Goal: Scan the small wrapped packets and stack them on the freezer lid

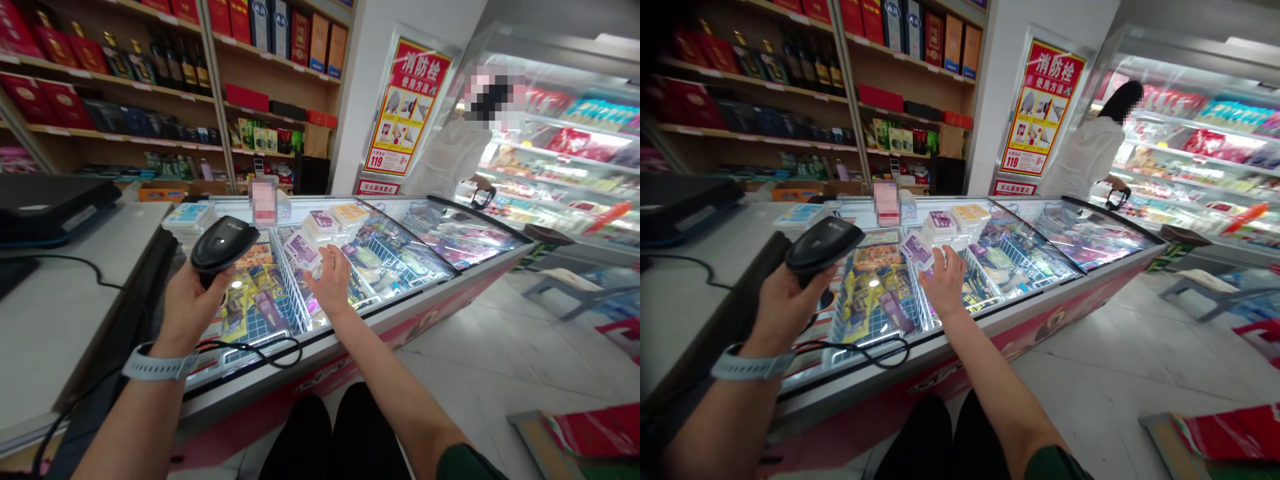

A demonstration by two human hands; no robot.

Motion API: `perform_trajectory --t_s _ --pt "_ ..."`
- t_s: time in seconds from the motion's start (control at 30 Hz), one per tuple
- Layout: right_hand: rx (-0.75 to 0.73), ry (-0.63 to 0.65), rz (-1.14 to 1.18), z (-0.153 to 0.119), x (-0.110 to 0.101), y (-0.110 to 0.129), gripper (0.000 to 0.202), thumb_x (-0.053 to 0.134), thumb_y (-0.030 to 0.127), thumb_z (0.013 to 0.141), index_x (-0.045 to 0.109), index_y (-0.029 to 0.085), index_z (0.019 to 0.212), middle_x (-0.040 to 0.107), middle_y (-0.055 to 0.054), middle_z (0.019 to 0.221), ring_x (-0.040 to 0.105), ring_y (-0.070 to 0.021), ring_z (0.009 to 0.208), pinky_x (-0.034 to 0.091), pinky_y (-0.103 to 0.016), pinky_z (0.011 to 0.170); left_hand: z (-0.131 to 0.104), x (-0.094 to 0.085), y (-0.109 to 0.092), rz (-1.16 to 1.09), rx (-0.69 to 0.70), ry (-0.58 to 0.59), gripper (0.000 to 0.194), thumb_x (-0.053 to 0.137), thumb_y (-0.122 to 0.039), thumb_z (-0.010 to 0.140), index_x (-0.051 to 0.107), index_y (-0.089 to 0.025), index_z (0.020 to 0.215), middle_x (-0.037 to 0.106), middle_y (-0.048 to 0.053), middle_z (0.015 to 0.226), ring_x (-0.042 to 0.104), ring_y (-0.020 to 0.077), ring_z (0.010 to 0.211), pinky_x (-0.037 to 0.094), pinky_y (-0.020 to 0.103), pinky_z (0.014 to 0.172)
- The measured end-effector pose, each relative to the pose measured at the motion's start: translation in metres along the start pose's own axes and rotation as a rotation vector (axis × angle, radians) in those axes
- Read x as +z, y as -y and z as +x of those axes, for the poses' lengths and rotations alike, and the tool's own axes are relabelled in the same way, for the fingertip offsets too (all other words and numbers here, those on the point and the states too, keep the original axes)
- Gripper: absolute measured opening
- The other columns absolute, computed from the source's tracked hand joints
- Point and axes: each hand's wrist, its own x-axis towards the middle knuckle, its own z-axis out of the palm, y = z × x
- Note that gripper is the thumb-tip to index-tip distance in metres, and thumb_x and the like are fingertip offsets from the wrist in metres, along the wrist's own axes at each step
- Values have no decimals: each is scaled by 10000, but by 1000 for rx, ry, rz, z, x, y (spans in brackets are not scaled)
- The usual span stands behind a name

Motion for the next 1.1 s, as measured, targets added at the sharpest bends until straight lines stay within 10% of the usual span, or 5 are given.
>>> perform_trajectory --t_s 0.47,1.1 --pt "62 10 13 1 0 -3 521 733 343 872 567 173 1336 539 -171 1381 508 -297 1291 367 -458 1101 -7 7 -4 46 225 332 306 591 -445 894 622 -189 1058 654 57 996 598 229 936 488 352 834" --pt "52 21 11 1 -1 -1 546 746 349 871 564 168 1352 520 -167 1390 495 -300 1290 357 -452 1114 -9 5 -11 70 290 357 304 571 -457 903 615 -189 1041 654 49 960 579 224 871 455 350 789"
